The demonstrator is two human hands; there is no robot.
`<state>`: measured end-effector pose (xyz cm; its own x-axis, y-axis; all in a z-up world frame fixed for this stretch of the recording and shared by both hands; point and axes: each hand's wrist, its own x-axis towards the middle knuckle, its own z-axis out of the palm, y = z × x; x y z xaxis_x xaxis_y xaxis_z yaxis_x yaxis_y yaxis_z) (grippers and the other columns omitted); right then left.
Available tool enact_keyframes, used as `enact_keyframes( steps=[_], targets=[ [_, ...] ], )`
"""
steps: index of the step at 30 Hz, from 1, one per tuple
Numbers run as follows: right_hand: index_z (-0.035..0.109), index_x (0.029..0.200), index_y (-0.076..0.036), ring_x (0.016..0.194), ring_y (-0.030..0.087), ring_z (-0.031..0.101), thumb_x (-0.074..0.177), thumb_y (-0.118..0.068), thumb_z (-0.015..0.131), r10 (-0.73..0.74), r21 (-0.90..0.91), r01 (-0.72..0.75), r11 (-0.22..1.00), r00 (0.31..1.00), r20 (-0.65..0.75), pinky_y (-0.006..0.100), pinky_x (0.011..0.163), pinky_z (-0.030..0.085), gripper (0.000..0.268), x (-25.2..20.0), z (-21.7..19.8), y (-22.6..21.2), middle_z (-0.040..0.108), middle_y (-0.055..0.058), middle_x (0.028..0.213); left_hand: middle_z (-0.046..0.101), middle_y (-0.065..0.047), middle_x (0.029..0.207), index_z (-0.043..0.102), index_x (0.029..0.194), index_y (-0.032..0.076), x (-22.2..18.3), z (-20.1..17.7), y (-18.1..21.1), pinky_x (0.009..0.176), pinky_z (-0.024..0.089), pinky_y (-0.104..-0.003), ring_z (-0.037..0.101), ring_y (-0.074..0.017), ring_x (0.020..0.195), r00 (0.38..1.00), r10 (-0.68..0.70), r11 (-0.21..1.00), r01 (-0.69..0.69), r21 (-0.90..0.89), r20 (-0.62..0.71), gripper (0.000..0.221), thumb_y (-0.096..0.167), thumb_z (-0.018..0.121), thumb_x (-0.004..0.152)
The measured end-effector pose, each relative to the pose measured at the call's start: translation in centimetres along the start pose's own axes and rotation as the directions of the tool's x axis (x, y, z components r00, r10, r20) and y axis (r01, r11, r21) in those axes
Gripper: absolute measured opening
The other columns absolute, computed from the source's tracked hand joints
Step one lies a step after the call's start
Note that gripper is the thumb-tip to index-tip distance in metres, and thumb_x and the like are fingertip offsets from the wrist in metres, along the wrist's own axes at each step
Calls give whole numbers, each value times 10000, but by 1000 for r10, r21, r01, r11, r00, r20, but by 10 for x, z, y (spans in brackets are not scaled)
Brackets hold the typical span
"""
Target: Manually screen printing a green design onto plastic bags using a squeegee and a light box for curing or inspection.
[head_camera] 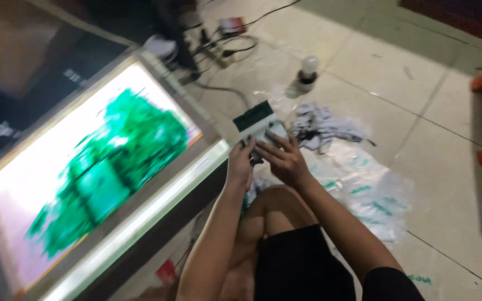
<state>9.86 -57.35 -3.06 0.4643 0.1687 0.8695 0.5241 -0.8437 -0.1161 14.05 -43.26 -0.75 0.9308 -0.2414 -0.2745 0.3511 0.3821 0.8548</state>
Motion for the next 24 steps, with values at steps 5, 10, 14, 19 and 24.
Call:
enact_keyframes(
  steps=[5, 10, 14, 19, 24],
  targets=[
    [768, 1154, -103, 1294, 421, 589, 813, -38, 730, 339, 218, -338, 915, 940, 36, 587, 1042, 428, 348, -59, -8, 50, 718, 125, 1325, 322, -385, 1566, 304, 1550, -122, 47, 22, -55, 1050, 468, -553, 359, -514, 1453, 985, -174, 967, 170, 189, 3, 707, 301, 619, 1079],
    [727, 1278, -76, 1042, 375, 730, 890, -46, 804, 921, 356, -912, 202, 301, 246, 435, 772, 661, 397, -119, 55, 92, 749, 226, 1119, 442, -353, 1515, 403, 1526, -106, 105, -10, -117, 1034, 510, -589, 397, -522, 1428, 963, -197, 883, 256, 394, -185, 710, 342, 671, 1045],
    [755, 1241, -118, 1033, 368, 728, 871, -137, 855, 946, 284, -950, 129, 203, 252, 449, 717, 671, 383, -143, 89, 105, 751, 224, 1085, 522, -283, 1491, 511, 1482, -42, 136, -18, -138, 1089, 459, -608, 432, -462, 1432, 942, -194, 806, 313, 503, -275, 636, 384, 666, 1036],
    [798, 1160, -193, 995, 286, 748, 842, -194, 860, 966, 108, -988, 109, 131, 223, 410, 779, 657, 324, -142, 109, 109, 779, 157, 981, 573, -273, 1434, 515, 1485, -34, 177, -54, -195, 963, 577, -556, 537, -438, 1347, 920, -131, 797, 320, 512, -371, 605, 333, 688, 1037],
    [768, 1209, -135, 1059, 332, 723, 850, -195, 857, 961, 69, -993, 92, 107, 255, 460, 882, 629, 374, -124, 91, 103, 766, 173, 1053, 441, -332, 1442, 379, 1502, -126, 118, -16, -128, 937, 584, -574, 552, -487, 1278, 945, -126, 692, 301, 657, -301, 660, 360, 523, 1080]
  ],
)
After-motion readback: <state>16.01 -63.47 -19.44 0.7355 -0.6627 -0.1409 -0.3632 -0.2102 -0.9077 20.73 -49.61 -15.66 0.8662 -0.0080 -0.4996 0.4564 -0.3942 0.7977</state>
